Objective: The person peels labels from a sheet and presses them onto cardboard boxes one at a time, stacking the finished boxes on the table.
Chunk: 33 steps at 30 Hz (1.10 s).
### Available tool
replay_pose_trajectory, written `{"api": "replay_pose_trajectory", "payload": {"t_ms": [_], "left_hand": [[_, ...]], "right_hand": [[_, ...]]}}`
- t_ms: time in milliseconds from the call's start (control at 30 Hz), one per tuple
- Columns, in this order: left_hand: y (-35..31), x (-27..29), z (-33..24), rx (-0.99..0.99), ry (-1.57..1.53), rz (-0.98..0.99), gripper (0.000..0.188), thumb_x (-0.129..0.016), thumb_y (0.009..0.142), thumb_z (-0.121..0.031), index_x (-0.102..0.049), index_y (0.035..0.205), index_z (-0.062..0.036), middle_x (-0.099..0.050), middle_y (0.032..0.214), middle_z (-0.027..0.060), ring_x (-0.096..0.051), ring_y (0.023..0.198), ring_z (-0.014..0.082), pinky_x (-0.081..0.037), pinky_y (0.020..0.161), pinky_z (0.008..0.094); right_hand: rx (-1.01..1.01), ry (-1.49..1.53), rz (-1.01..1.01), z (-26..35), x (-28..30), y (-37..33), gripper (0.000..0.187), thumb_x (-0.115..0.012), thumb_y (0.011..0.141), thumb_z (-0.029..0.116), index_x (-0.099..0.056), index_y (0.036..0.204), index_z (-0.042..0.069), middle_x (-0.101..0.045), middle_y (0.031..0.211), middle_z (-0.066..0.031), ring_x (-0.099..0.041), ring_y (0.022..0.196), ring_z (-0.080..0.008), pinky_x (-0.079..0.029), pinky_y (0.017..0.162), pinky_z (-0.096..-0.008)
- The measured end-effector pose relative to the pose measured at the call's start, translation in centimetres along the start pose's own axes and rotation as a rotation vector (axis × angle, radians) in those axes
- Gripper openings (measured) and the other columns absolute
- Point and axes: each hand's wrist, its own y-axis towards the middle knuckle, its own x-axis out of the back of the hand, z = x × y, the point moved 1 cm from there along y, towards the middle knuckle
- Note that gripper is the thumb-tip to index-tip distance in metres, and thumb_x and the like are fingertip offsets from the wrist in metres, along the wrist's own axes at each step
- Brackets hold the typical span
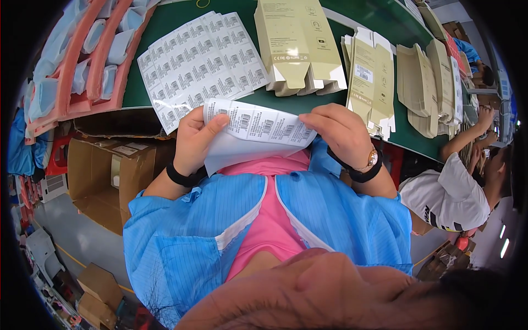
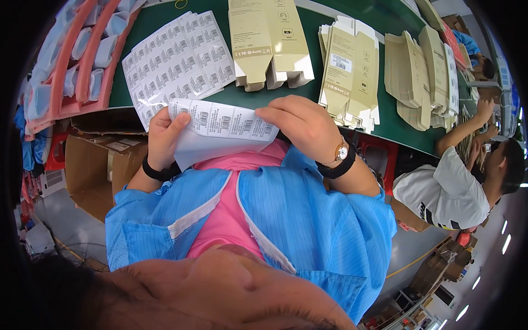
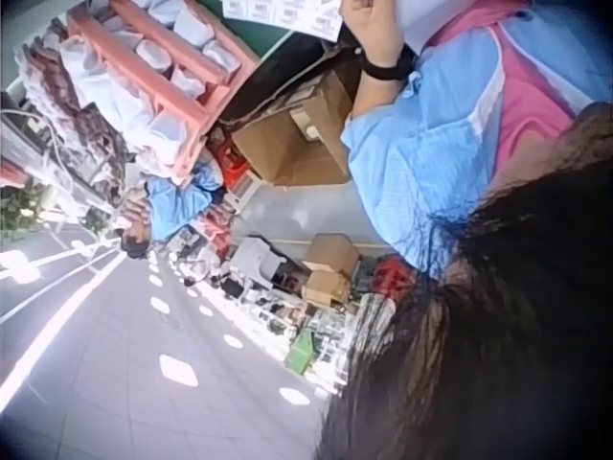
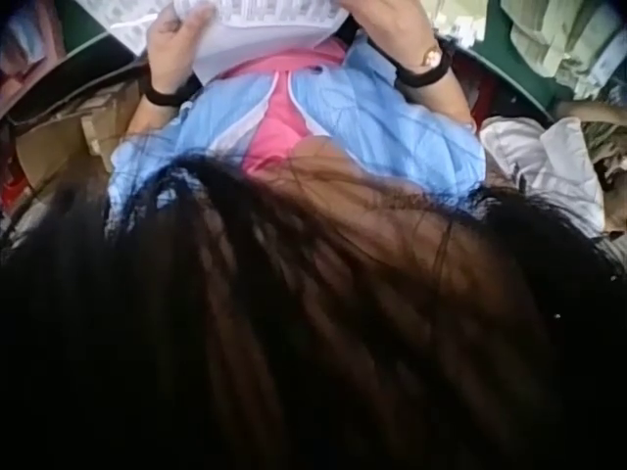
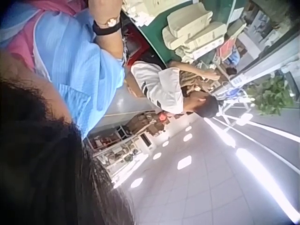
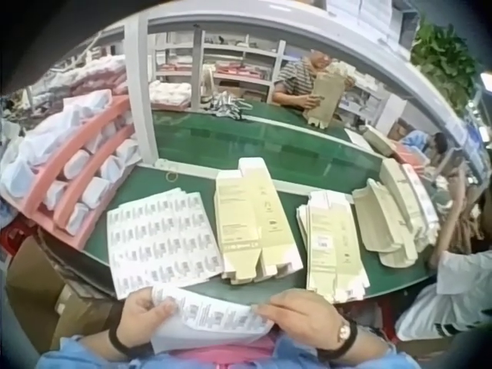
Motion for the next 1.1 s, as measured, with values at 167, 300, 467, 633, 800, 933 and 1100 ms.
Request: {"api": "replay_pose_trajectory", "payload": {"t_ms": [167,300,467,633,800,933,1100], "left_hand": [[0.1,0.6,0.1,0.030,-0.052,-0.011,0.022,-0.056,0.083,-0.010,-0.056,0.100,0.0045,-0.062,0.092,0.0105,-0.057,0.082,0.0125,-0.045,0.074,0.0241],[0.1,1.0,0.2,0.046,-0.071,0.003,0.022,-0.056,0.083,-0.010,-0.056,0.100,0.0038,-0.062,0.093,0.0105,-0.057,0.082,0.0121,-0.045,0.075,0.0238],[0.1,1.2,0.1,0.034,0.017,0.011,0.023,-0.057,0.083,-0.011,-0.056,0.100,0.0038,-0.062,0.093,0.0104,-0.057,0.082,0.0119,-0.045,0.075,0.0237],[0.1,1.0,0.1,0.068,0.049,0.041,0.024,-0.058,0.083,-0.012,-0.056,0.100,0.0041,-0.062,0.093,0.0101,-0.057,0.083,0.0119,-0.045,0.076,0.0238],[0.0,0.7,0.0,0.083,0.067,0.070,0.024,-0.058,0.082,-0.013,-0.056,0.099,0.0043,-0.062,0.093,0.0102,-0.057,0.082,0.0121,-0.045,0.076,0.0242],[0.1,0.6,0.2,0.114,0.056,0.061,0.025,-0.058,0.082,-0.013,-0.056,0.100,0.0043,-0.062,0.093,0.0107,-0.058,0.082,0.0125,-0.045,0.076,0.0246],[0.3,0.5,0.6,0.124,-0.003,0.059,0.025,-0.058,0.082,-0.013,-0.056,0.100,0.0041,-0.062,0.094,0.0109,-0.058,0.082,0.0128,-0.045,0.076,0.0247]], "right_hand": [[0.044,-0.004,0.019,0.0,-0.2,0.5,0.034,-0.058,0.059,-0.006,-0.060,0.092,0.002,-0.057,0.077,-0.0107,-0.056,0.064,-0.0230,-0.047,0.053,-0.0284],[0.032,0.042,0.053,0.0,-0.3,0.6,0.032,-0.059,0.063,-0.005,-0.061,0.094,0.002,-0.058,0.079,-0.0106,-0.057,0.067,-0.0233,-0.047,0.056,-0.0285],[-0.134,0.254,0.105,0.4,-0.1,1.1,0.026,-0.061,0.069,-0.003,-0.062,0.095,0.003,-0.059,0.081,-0.0099,-0.058,0.071,-0.0231,-0.047,0.061,-0.0283],[-0.177,0.384,0.193,0.1,-0.1,0.7,0.023,-0.063,0.071,-0.001,-0.063,0.093,0.004,-0.060,0.081,-0.0094,-0.058,0.073,-0.0228,-0.047,0.063,-0.0279],[-0.202,0.403,0.203,-0.5,-0.3,0.0,0.021,-0.060,0.073,0.001,-0.062,0.093,0.006,-0.060,0.082,-0.0089,-0.059,0.074,-0.0242,-0.048,0.064,-0.0301],[-0.114,0.335,0.162,-0.6,-0.4,-0.4,0.023,-0.061,0.070,0.000,-0.062,0.092,0.006,-0.060,0.082,-0.0083,-0.059,0.072,-0.0240,-0.049,0.063,-0.0299],[-0.060,0.268,0.133,-0.7,-0.5,-0.6,0.024,-0.061,0.067,-0.001,-0.062,0.089,0.006,-0.060,0.082,-0.0081,-0.059,0.072,-0.0240,-0.049,0.062,-0.0299]]}}
